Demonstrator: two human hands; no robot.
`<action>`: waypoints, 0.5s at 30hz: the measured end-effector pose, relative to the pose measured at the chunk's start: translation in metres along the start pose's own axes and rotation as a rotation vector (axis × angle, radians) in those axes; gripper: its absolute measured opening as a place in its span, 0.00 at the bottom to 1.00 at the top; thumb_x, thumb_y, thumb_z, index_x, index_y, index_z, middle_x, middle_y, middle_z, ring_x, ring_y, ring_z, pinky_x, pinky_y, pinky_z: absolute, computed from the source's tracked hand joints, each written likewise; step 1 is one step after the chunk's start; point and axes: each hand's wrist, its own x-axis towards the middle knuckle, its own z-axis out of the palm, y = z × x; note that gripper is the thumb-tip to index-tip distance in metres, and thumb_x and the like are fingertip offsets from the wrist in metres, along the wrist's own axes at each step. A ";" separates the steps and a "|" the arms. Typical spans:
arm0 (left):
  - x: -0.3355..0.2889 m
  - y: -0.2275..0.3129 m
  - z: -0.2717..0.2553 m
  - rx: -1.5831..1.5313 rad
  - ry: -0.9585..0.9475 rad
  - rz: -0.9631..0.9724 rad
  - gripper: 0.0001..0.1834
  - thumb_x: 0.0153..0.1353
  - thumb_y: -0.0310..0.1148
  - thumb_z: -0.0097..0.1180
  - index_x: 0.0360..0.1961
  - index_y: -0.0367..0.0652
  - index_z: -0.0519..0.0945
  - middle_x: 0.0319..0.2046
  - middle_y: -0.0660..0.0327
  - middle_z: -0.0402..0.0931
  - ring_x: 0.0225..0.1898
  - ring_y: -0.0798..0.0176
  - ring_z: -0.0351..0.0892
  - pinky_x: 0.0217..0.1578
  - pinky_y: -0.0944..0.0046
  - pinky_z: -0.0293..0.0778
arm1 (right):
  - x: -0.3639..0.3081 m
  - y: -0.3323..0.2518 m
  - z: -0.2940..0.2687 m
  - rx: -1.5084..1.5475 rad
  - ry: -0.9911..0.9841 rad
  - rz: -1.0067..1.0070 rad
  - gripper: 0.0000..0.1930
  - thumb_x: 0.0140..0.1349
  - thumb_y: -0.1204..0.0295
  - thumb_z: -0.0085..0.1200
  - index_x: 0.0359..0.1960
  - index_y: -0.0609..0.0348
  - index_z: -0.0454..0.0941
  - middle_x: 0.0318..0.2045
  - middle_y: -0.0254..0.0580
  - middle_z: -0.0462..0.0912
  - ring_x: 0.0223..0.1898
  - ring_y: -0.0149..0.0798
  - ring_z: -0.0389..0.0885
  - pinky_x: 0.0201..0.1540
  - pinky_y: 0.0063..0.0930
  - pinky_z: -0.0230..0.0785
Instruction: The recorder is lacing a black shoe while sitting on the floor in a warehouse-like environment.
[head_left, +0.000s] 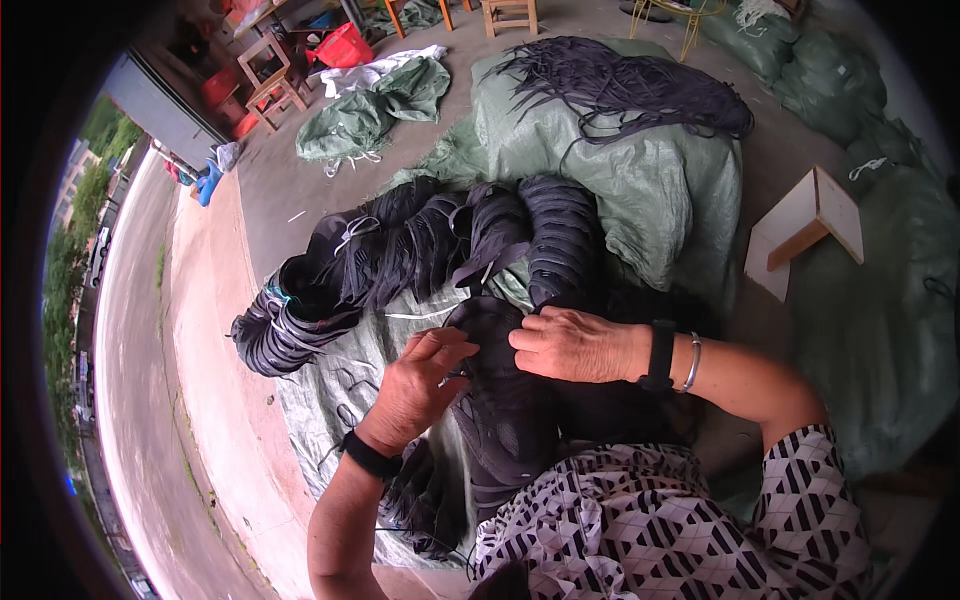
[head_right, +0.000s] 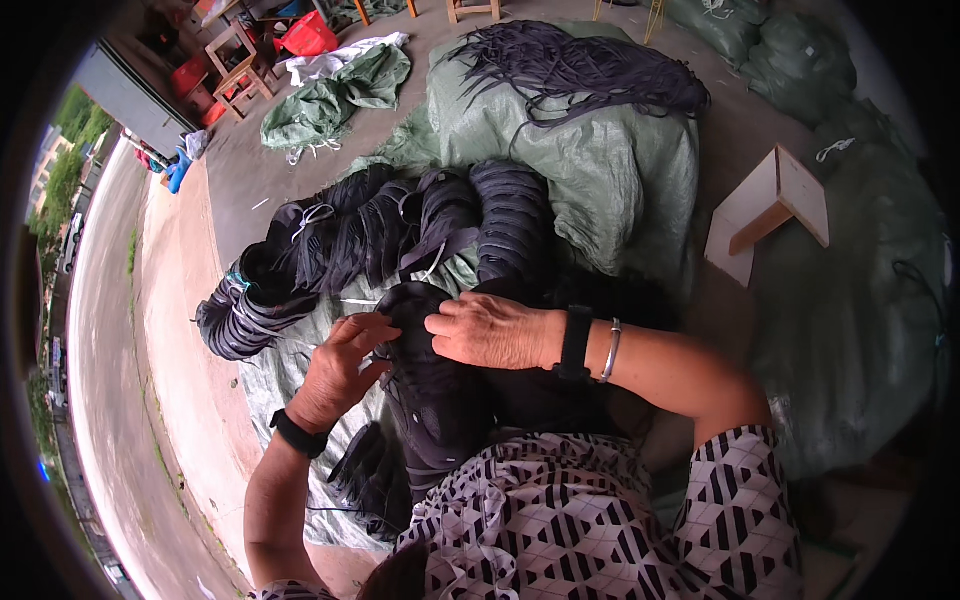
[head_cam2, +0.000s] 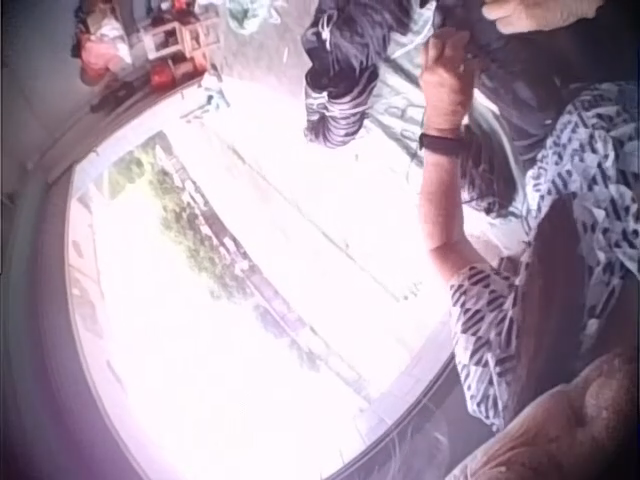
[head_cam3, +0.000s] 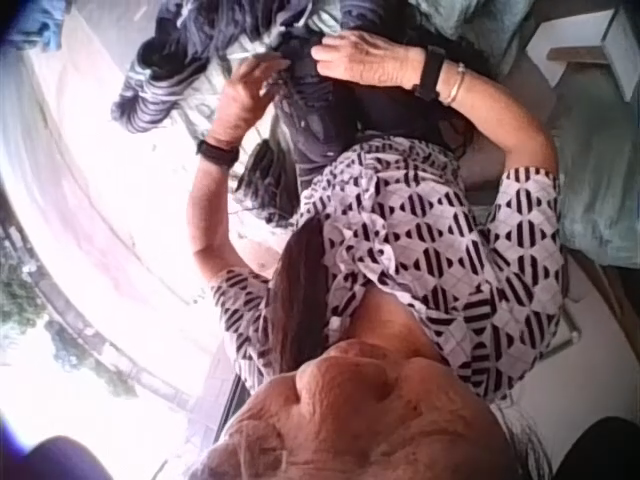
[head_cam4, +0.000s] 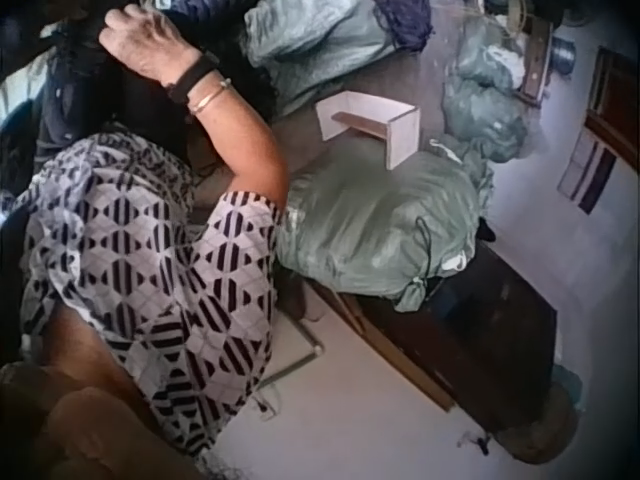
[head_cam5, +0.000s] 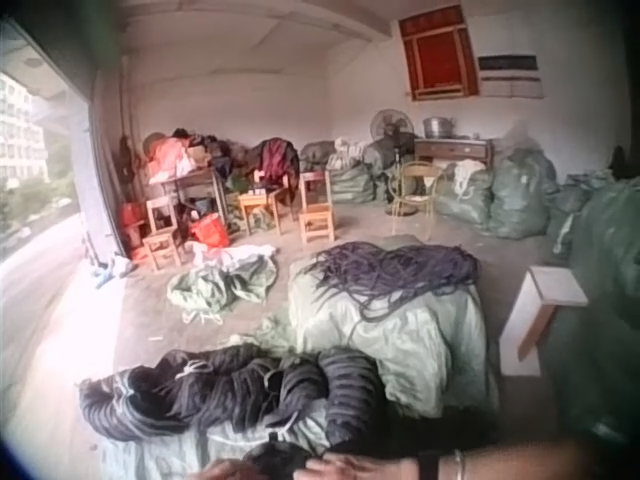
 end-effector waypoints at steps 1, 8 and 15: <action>0.003 -0.002 -0.004 0.034 -0.098 0.031 0.18 0.36 0.26 0.68 0.31 0.48 0.78 0.36 0.63 0.71 0.40 0.58 0.73 0.38 0.61 0.76 | 0.000 0.001 0.000 -0.008 -0.002 0.011 0.02 0.49 0.74 0.52 0.22 0.57 0.72 0.31 0.37 0.69 0.37 0.34 0.74 0.35 0.29 0.71; 0.008 -0.014 -0.009 0.181 -0.315 0.231 0.17 0.34 0.29 0.68 0.27 0.47 0.74 0.29 0.65 0.69 0.38 0.60 0.74 0.38 0.62 0.76 | 0.019 0.003 -0.001 0.345 -0.260 0.216 0.05 0.46 0.79 0.54 0.26 0.68 0.78 0.33 0.50 0.76 0.33 0.49 0.82 0.34 0.36 0.76; 0.020 -0.018 -0.012 0.133 -0.408 0.313 0.20 0.32 0.33 0.69 0.27 0.46 0.72 0.28 0.65 0.69 0.36 0.59 0.73 0.35 0.62 0.75 | 0.024 -0.015 -0.003 0.147 -0.287 0.352 0.04 0.42 0.80 0.53 0.21 0.68 0.77 0.33 0.53 0.76 0.31 0.50 0.82 0.31 0.37 0.76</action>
